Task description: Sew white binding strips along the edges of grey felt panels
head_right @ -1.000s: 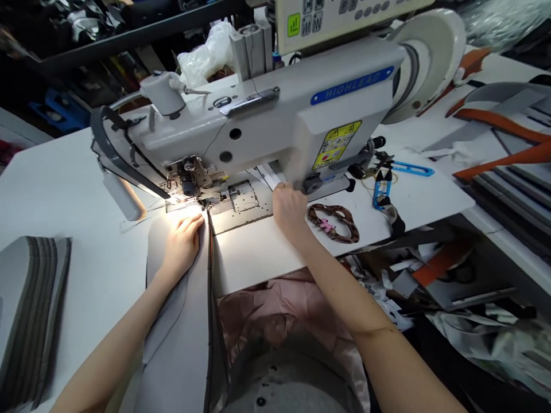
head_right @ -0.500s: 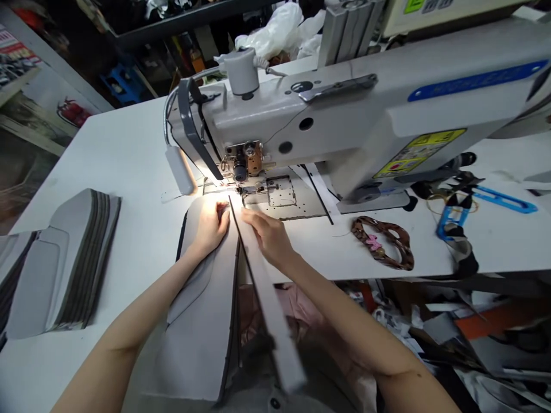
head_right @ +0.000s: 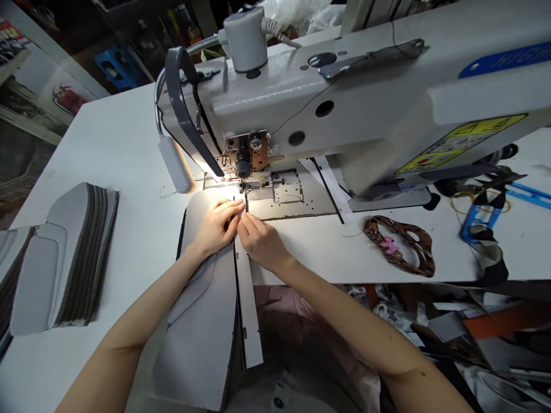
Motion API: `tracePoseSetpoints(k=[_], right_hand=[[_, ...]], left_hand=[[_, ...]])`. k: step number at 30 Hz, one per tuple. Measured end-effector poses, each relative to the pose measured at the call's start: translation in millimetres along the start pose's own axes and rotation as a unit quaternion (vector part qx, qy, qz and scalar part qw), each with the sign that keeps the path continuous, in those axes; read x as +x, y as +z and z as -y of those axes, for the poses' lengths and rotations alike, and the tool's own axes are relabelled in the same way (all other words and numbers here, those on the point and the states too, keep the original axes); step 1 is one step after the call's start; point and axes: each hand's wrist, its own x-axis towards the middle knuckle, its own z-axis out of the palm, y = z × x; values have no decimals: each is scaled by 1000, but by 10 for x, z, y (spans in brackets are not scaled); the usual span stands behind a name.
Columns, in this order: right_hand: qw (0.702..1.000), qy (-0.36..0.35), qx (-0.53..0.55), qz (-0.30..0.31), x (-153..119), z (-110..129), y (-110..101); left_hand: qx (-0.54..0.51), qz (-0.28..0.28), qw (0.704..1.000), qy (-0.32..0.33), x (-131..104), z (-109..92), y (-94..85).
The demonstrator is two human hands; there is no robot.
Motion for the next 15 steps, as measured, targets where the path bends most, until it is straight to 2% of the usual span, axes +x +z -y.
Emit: tracePoseSetpoints(k=[5,9,12,15], right_hand=[[999,19,24,30,5,5,-56],[991,112,31,59,-46,151,-222],[967,188,122,121,-154,339,-364],[939,216,204,171,-279,491,-420]], left_hand=[[14,27,999,15,1,-16,-20],[48,54,997,35,15,-17,-44],[81,75,993,47,33,-25,-66],[101,87,990,52,50,-44,-82]])
